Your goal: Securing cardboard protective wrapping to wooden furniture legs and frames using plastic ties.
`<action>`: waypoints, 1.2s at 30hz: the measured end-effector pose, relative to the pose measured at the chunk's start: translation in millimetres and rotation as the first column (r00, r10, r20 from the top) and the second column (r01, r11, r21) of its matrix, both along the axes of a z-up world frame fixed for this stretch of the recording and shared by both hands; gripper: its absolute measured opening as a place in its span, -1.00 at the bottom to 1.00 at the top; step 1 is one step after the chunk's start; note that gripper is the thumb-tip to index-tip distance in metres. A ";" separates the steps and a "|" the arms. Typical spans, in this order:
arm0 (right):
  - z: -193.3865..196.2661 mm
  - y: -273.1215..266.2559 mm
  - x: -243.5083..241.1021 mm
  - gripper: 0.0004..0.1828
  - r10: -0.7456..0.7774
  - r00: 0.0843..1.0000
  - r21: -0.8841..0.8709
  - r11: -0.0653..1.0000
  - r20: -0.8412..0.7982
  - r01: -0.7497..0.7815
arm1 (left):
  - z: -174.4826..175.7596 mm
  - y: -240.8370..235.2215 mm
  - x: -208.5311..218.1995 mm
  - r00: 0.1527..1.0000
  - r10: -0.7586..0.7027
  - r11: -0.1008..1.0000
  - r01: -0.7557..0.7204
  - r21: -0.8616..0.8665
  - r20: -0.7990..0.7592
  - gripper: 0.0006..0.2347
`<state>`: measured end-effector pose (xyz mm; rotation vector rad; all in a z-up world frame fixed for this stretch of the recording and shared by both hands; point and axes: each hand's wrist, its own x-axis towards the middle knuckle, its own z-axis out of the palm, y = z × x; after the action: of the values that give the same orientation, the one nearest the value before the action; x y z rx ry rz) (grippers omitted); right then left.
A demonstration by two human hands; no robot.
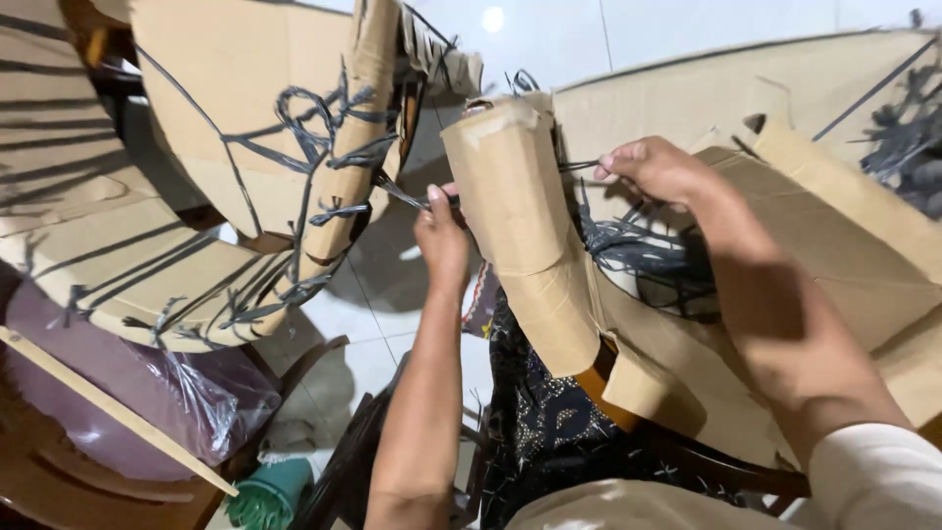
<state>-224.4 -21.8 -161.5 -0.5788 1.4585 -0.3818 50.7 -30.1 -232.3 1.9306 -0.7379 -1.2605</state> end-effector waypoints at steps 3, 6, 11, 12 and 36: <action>-30.2 14.0 19.6 -0.75 0.271 0.886 0.008 0.957 -0.376 -0.289 | 32.3 8.2 -2.5 0.938 -0.184 0.982 0.189 0.013 0.294 -0.58; -57.6 11.1 44.3 -0.42 0.199 0.890 -0.113 0.957 -0.410 -0.266 | 2.3 14.7 10.4 0.883 -0.236 0.963 0.269 -0.025 0.407 -0.65; 41.6 5.0 92.2 -0.06 0.245 0.871 -0.072 0.951 -0.427 -0.302 | -41.4 29.9 44.1 0.834 -0.270 0.944 0.328 -0.039 0.481 -0.59; 50.8 5.2 101.3 0.01 0.262 0.867 -0.039 0.951 -0.424 -0.306 | -25.0 29.6 42.3 0.824 -0.286 0.939 0.343 -0.029 0.489 -0.54; 49.7 52.0 120.0 -0.70 0.125 0.706 -0.367 0.784 -0.697 -0.501 | 83.0 -21.3 -22.2 0.466 -0.813 0.501 0.865 0.013 0.348 -0.70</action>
<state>-104.3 30.2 -111.7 -1.5402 1.8595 -0.3123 28.5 -51.4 -149.3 1.6247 -2.1144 -1.3429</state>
